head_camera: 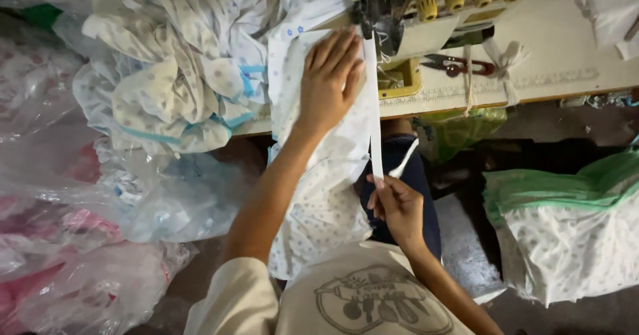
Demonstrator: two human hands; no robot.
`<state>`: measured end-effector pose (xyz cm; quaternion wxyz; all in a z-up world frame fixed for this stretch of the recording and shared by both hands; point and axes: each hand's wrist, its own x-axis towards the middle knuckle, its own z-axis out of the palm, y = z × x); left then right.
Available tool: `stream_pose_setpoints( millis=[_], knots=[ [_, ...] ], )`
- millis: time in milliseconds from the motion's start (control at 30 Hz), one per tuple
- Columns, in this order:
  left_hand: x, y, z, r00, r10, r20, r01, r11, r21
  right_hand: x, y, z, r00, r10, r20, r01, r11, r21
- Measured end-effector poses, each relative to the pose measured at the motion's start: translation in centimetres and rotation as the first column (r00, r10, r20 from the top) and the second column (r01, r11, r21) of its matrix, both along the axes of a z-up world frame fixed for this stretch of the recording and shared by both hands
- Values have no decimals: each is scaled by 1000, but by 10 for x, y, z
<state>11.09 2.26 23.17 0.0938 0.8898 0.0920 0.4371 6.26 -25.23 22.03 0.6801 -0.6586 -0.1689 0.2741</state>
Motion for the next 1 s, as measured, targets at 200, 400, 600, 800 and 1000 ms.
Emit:
stream_pose_setpoints(
  millis=[200,400,600,800,1000],
  knots=[
    [-126,19,34,995,-83,-56,74,986,-150,-27,-67,-79,992,86,-95,-97,989,-110],
    [-192,12,-50,604,-315,-732,-548,503,-669,40,21,-103,950,286,-128,-310,922,-234],
    [-247,-26,-95,888,36,-458,-460,95,-883,29,-32,-185,945,317,-82,-317,948,14],
    [-281,-23,-59,917,287,-276,-297,33,-954,13,-42,-57,937,187,-296,-150,978,145],
    [-257,13,-25,934,343,-101,-145,104,-984,30,1,-21,934,120,-337,-15,954,298]
  ],
)
